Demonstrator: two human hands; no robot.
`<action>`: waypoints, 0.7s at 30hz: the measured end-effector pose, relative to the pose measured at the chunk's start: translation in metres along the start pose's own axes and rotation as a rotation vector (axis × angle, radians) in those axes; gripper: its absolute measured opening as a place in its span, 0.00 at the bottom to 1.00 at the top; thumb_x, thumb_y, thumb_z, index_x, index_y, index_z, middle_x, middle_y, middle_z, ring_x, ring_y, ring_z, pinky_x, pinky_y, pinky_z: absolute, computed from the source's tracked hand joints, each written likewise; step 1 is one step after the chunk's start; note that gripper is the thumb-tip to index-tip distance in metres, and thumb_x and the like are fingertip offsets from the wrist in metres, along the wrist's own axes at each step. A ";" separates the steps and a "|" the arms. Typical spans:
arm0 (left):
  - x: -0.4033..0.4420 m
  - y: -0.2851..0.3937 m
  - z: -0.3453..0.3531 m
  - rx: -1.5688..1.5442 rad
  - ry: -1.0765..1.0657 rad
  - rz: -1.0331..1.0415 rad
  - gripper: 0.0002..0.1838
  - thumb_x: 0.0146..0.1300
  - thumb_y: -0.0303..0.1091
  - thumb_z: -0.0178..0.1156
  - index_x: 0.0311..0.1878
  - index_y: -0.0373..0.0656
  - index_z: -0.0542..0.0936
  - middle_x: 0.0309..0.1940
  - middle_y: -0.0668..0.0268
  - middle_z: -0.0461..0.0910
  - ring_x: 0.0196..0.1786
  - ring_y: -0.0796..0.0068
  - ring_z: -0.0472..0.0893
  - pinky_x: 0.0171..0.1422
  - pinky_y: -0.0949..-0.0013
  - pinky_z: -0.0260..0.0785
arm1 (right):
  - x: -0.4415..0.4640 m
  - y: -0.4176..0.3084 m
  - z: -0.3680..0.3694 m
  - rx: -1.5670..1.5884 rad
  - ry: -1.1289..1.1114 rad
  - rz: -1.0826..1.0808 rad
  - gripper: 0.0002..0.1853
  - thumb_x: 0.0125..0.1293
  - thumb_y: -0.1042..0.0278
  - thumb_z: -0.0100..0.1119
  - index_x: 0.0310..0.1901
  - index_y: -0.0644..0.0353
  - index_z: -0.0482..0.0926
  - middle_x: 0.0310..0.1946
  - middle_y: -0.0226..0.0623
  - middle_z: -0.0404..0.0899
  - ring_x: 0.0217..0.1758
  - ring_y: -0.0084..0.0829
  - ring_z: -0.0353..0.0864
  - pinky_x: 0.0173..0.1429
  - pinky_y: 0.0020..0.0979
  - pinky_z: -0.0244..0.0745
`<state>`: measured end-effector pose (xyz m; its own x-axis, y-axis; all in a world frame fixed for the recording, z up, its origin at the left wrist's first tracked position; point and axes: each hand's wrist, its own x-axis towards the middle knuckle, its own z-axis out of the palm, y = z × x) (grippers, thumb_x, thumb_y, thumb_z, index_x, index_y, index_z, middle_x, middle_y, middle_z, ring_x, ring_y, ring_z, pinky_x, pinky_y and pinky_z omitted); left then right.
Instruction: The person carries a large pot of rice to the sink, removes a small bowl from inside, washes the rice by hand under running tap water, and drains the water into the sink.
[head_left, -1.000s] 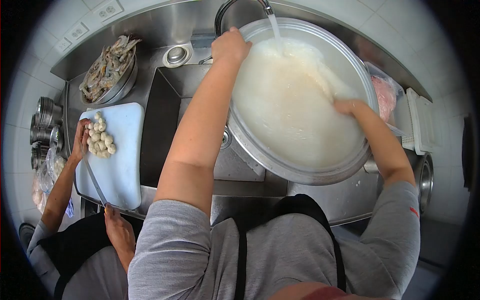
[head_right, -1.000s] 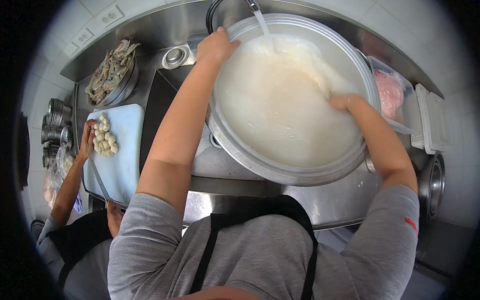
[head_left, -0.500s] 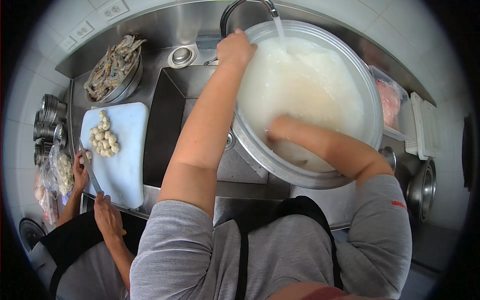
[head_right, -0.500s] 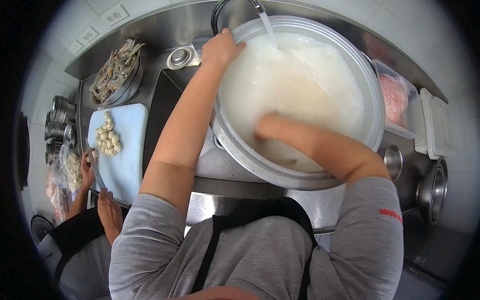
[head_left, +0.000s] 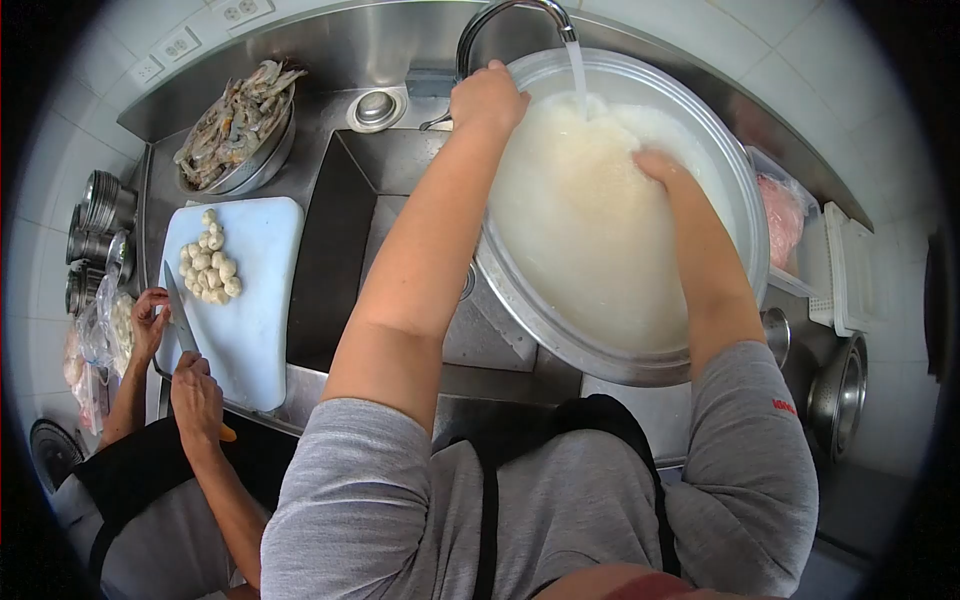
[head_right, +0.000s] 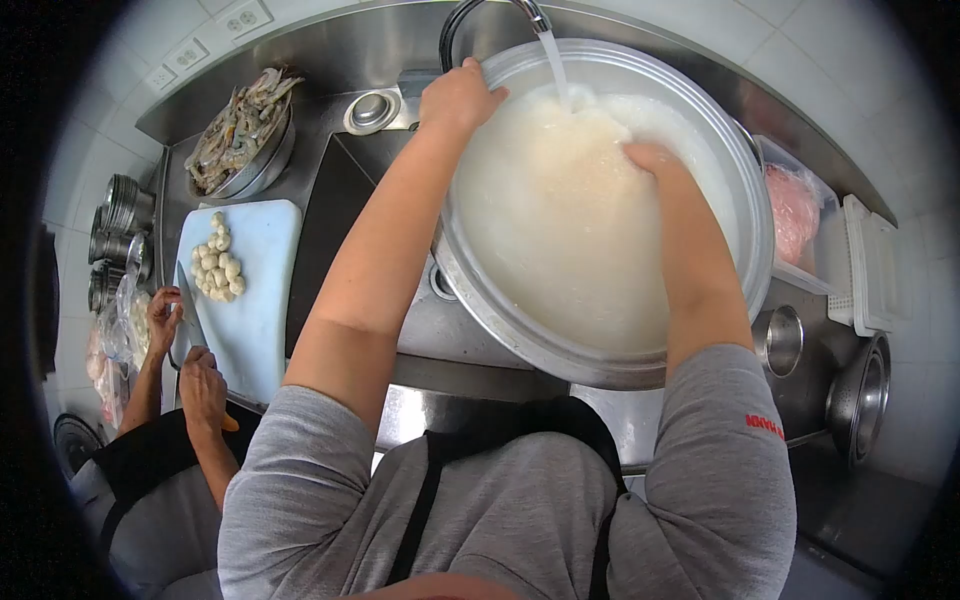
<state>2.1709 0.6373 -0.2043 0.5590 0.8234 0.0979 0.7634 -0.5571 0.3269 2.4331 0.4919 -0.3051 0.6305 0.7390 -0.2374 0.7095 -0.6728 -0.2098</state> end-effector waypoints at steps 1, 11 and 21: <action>0.001 0.000 0.001 -0.010 0.002 -0.001 0.29 0.55 0.51 0.57 0.52 0.37 0.69 0.43 0.55 0.78 0.47 0.58 0.78 0.50 0.60 0.71 | -0.009 -0.001 -0.004 -0.003 0.003 0.001 0.27 0.57 0.52 0.51 0.55 0.60 0.70 0.55 0.47 0.70 0.54 0.41 0.73 0.56 0.41 0.66; 0.003 0.001 0.002 0.000 -0.003 -0.005 0.29 0.55 0.51 0.57 0.51 0.37 0.69 0.43 0.55 0.78 0.46 0.58 0.78 0.49 0.60 0.71 | -0.107 -0.079 -0.031 -0.116 -0.439 -0.108 0.33 0.48 0.57 0.62 0.54 0.70 0.68 0.47 0.54 0.74 0.49 0.43 0.75 0.54 0.39 0.68; 0.002 0.001 0.001 0.001 0.011 0.010 0.29 0.54 0.51 0.58 0.51 0.37 0.69 0.42 0.55 0.78 0.46 0.58 0.78 0.49 0.60 0.72 | -0.129 -0.126 0.019 -0.544 -0.244 -0.821 0.26 0.49 0.66 0.57 0.50 0.70 0.70 0.46 0.54 0.73 0.52 0.45 0.71 0.60 0.35 0.63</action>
<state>2.1731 0.6378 -0.2052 0.5632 0.8187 0.1120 0.7580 -0.5658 0.3245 2.2569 0.4804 -0.2660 -0.1551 0.8968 -0.4144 0.9799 0.1928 0.0505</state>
